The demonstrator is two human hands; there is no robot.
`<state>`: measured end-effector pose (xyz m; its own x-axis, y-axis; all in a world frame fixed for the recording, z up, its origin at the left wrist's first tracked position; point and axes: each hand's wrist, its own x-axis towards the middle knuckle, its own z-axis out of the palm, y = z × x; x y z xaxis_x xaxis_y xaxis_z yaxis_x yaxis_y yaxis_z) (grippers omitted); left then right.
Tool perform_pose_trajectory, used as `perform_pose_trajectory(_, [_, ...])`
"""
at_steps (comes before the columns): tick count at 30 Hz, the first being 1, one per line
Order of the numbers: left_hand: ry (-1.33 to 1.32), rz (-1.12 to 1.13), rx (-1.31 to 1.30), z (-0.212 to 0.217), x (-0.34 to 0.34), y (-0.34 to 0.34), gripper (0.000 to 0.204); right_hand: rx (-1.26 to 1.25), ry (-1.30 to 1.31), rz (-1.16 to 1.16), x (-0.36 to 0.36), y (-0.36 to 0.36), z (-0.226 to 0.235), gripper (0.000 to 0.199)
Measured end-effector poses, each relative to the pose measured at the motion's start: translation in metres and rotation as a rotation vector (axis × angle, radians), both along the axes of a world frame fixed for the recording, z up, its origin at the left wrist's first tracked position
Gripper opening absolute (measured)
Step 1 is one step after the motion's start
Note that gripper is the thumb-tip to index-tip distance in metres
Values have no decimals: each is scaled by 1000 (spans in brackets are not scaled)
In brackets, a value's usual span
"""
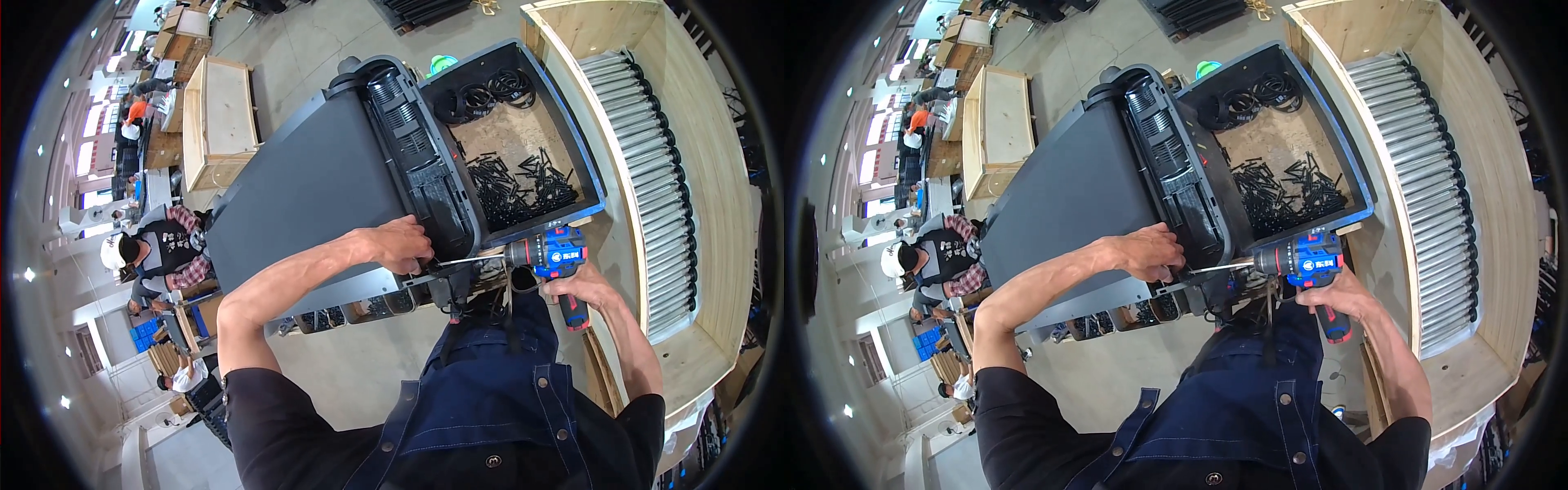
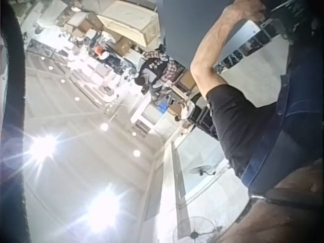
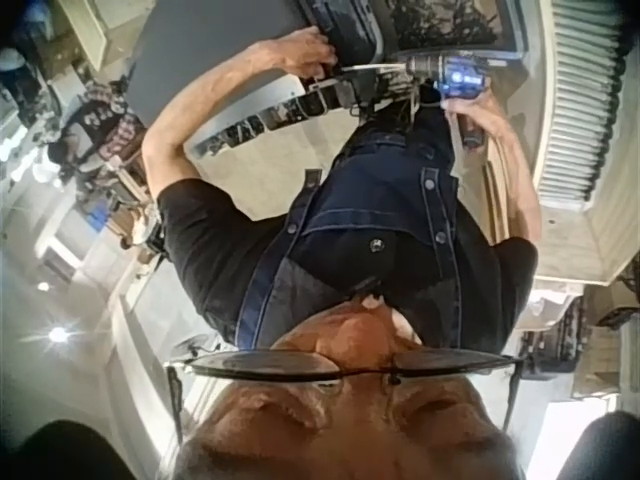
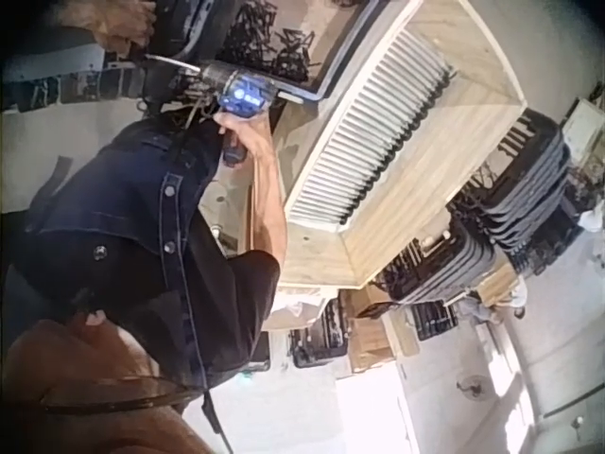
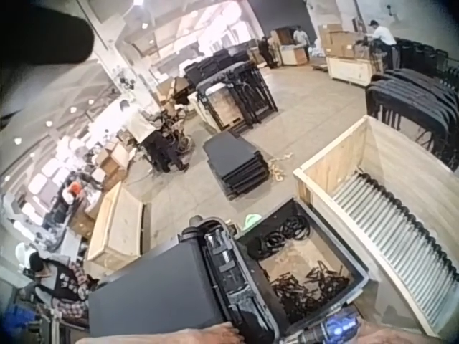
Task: Assembling treadmill components using power tools on a factory floor.
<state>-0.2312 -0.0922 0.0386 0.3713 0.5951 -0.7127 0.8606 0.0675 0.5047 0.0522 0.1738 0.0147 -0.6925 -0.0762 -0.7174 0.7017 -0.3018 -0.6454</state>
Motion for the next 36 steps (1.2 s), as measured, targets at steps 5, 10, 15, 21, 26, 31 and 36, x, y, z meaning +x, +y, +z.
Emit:
perform_pose_trajectory(5, [-60,72,-22,3,-4,2,27,-2,22,25,-4,3,0,27])
perform_pose_trajectory(10, [-35,110,-88,2,-4,6,36,-51,13,28,-15,5,-1,36])
perform_pose_trajectory(15, [-51,219,-152,31,-7,17,43,-40,41,110,-31,14,-2,32])
perform_pose_trajectory(21, [-144,1222,360,67,-37,-22,40,-88,22,137,-43,19,-1,32])
perform_pose_trajectory(26, [436,1360,533,50,-22,-117,43,-115,49,155,-45,23,-12,36])
perform_pose_trajectory(31, [932,1497,776,-26,44,-197,43,96,36,98,-40,36,-33,61])
perform_pose_trajectory(36, [1087,1577,807,-42,63,-217,42,125,179,30,-15,42,-56,62])
